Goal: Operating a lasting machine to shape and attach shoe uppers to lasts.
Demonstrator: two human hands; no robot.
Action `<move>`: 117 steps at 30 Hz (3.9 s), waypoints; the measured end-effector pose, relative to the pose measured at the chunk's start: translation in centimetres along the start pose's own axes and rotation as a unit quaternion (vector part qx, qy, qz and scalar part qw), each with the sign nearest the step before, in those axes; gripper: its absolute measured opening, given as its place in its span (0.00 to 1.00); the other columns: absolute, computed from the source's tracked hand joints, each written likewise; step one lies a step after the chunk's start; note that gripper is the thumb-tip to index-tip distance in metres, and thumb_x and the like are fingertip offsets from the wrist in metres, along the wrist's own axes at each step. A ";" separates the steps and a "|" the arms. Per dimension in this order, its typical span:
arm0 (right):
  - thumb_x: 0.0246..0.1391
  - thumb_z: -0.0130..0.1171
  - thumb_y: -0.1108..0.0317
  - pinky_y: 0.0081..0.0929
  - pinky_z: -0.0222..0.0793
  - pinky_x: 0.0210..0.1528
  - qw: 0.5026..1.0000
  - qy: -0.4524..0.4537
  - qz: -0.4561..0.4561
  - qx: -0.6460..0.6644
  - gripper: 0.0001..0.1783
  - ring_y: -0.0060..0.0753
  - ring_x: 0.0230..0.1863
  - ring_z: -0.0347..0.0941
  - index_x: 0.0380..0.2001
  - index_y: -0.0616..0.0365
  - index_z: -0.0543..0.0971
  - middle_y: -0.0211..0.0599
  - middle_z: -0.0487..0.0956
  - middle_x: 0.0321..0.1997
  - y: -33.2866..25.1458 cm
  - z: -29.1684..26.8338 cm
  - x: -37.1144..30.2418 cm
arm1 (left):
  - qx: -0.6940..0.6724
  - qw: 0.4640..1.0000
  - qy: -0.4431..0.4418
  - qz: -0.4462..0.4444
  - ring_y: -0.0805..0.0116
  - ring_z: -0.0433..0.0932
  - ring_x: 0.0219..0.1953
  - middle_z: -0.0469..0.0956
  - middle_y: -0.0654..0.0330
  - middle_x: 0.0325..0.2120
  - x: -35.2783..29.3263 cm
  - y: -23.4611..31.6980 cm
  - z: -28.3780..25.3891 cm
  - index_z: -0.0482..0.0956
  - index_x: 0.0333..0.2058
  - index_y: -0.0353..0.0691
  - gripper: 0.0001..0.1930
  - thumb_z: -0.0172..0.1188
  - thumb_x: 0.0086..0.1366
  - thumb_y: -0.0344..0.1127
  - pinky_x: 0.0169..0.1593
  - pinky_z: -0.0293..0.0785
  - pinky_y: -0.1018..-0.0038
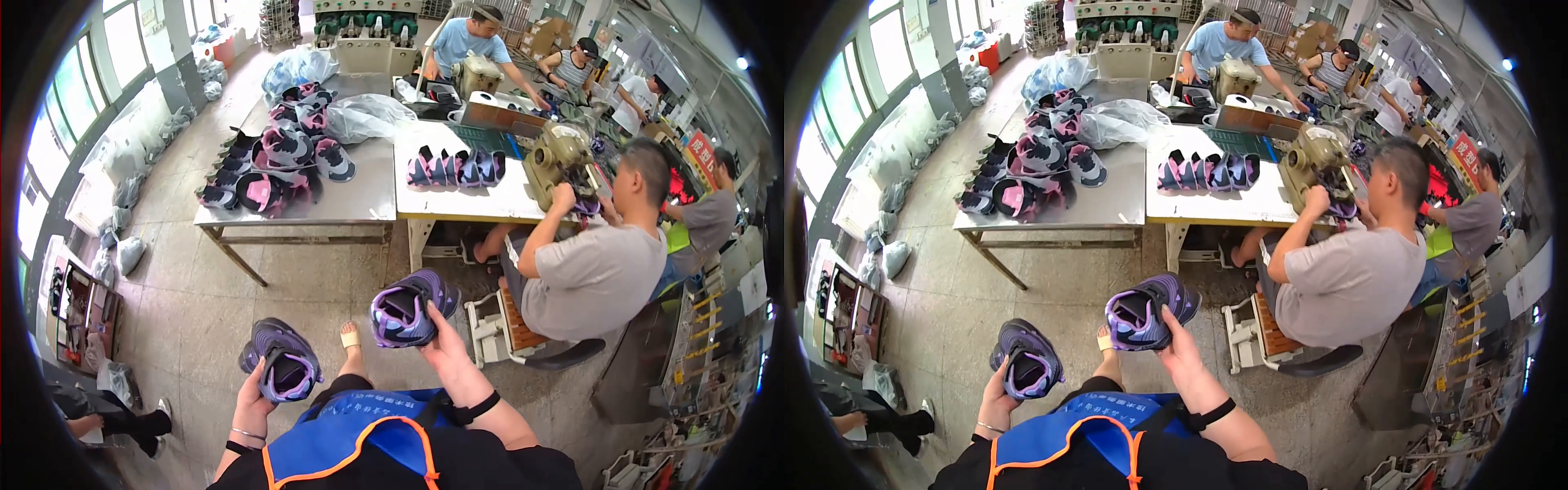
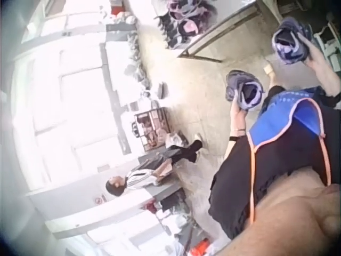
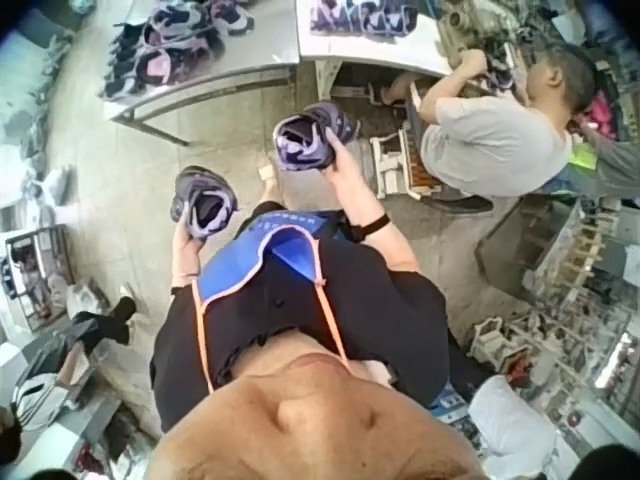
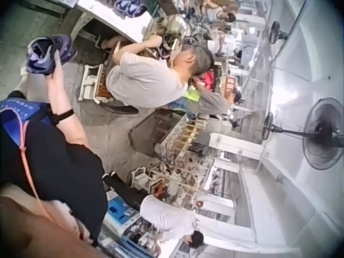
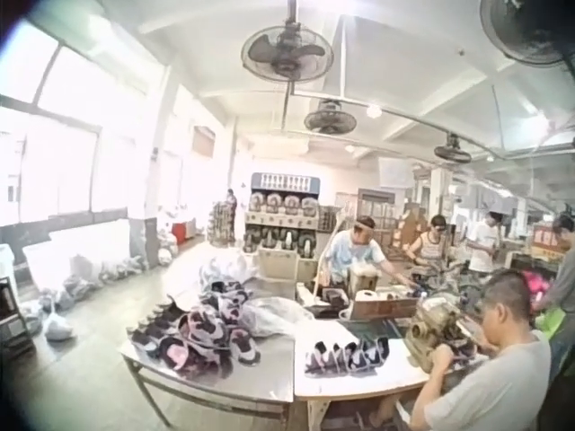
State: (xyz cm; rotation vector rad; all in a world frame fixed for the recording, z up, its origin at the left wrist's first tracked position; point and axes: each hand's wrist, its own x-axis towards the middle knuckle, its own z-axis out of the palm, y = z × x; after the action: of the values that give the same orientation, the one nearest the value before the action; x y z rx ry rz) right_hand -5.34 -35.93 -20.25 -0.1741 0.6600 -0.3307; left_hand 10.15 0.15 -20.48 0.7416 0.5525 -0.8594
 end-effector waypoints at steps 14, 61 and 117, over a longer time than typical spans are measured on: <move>0.60 0.53 0.47 0.49 0.59 0.67 0.972 0.095 -0.200 0.077 0.28 0.40 0.64 0.65 0.60 0.46 0.70 0.35 0.70 0.64 -17.5 10.6 14.8 | 0.187 0.973 -0.115 -0.069 0.64 0.79 0.46 0.78 0.54 0.46 23.3 13.8 22.0 0.71 0.51 0.31 0.17 0.58 0.66 0.31 0.53 0.76 0.69; 0.62 0.53 0.52 0.44 0.57 0.68 0.951 -0.153 -0.014 -0.270 0.33 0.44 0.65 0.63 0.64 0.59 0.63 0.48 0.65 0.65 -42.4 21.9 42.5 | 0.464 0.765 -0.430 0.119 0.64 0.68 0.55 0.69 0.48 0.52 38.7 6.3 61.0 0.54 0.58 0.29 0.47 0.74 0.48 0.47 0.58 0.64 0.71; 0.50 0.62 0.69 0.29 0.70 0.48 0.485 0.472 -0.628 -0.384 0.22 0.35 0.45 0.73 0.49 0.62 0.72 0.43 0.74 0.45 -80.8 19.3 60.8 | 0.319 0.947 0.021 -0.027 0.51 0.80 0.41 0.78 0.47 0.39 46.0 11.4 55.9 0.72 0.47 0.36 0.15 0.53 0.69 0.41 0.43 0.79 0.59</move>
State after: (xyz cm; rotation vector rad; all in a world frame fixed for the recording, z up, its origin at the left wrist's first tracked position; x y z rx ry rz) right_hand 31.98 -131.86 -18.79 -1.4930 1.7180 -1.6481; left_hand 52.33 -59.37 -13.49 1.3409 0.3253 -1.0896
